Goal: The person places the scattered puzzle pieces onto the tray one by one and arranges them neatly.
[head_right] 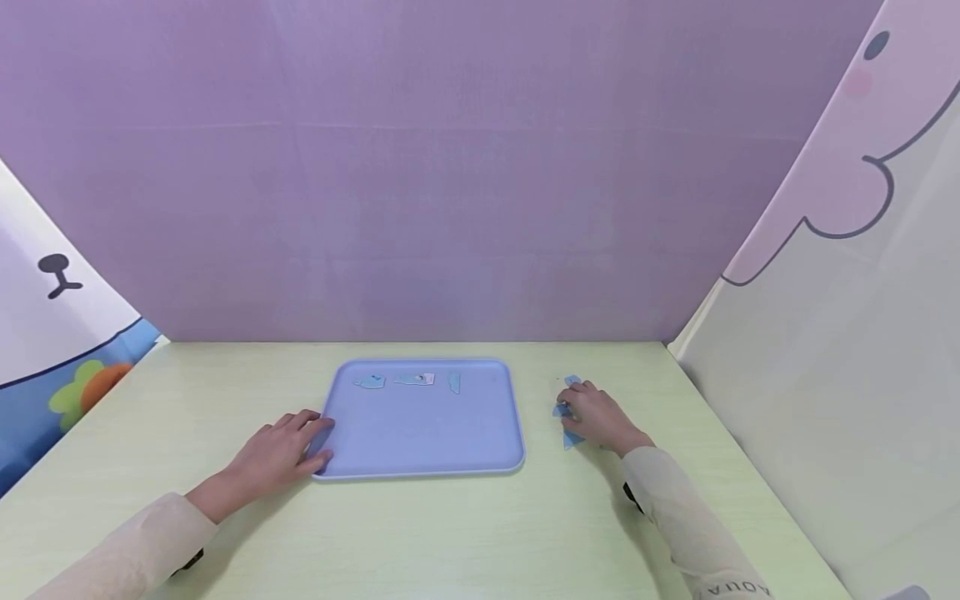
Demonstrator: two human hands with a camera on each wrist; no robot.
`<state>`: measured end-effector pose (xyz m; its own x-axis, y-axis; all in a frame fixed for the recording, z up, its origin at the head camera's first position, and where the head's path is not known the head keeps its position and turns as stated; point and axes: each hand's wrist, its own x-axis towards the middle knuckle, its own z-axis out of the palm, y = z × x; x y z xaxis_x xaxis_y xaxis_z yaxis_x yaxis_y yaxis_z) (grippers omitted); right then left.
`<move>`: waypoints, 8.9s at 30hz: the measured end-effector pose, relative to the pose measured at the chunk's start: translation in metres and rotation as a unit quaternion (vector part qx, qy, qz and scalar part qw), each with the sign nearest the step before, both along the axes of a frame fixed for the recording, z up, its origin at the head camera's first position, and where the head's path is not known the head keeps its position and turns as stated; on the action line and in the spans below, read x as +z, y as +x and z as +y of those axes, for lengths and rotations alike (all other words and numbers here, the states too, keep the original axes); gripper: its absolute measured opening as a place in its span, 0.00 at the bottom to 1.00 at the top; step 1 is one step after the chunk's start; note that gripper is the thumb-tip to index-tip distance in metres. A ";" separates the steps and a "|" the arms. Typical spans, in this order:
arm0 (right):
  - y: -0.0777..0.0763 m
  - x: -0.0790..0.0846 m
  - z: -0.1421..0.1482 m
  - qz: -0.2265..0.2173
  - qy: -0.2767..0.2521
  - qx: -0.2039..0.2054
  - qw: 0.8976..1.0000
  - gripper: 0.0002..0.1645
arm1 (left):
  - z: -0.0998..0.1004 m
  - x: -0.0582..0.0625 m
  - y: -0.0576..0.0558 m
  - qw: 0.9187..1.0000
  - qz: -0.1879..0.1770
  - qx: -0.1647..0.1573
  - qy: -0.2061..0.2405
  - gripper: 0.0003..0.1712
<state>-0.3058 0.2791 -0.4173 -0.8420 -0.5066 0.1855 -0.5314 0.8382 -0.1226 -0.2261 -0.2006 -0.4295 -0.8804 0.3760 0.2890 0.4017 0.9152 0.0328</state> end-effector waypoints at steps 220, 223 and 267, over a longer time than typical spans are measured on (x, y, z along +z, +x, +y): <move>-0.026 0.010 0.017 -0.052 0.019 -0.058 0.997 0.26 | 0.000 -0.001 0.002 1.000 0.003 0.001 0.001 0.27; -0.026 0.011 0.019 -0.059 0.013 -0.059 0.996 0.25 | 0.000 -0.001 0.002 1.000 0.000 0.003 0.000 0.27; -0.042 0.005 0.016 -0.108 -0.005 -0.056 0.993 0.31 | 0.001 -0.001 0.005 1.000 -0.002 0.002 0.002 0.28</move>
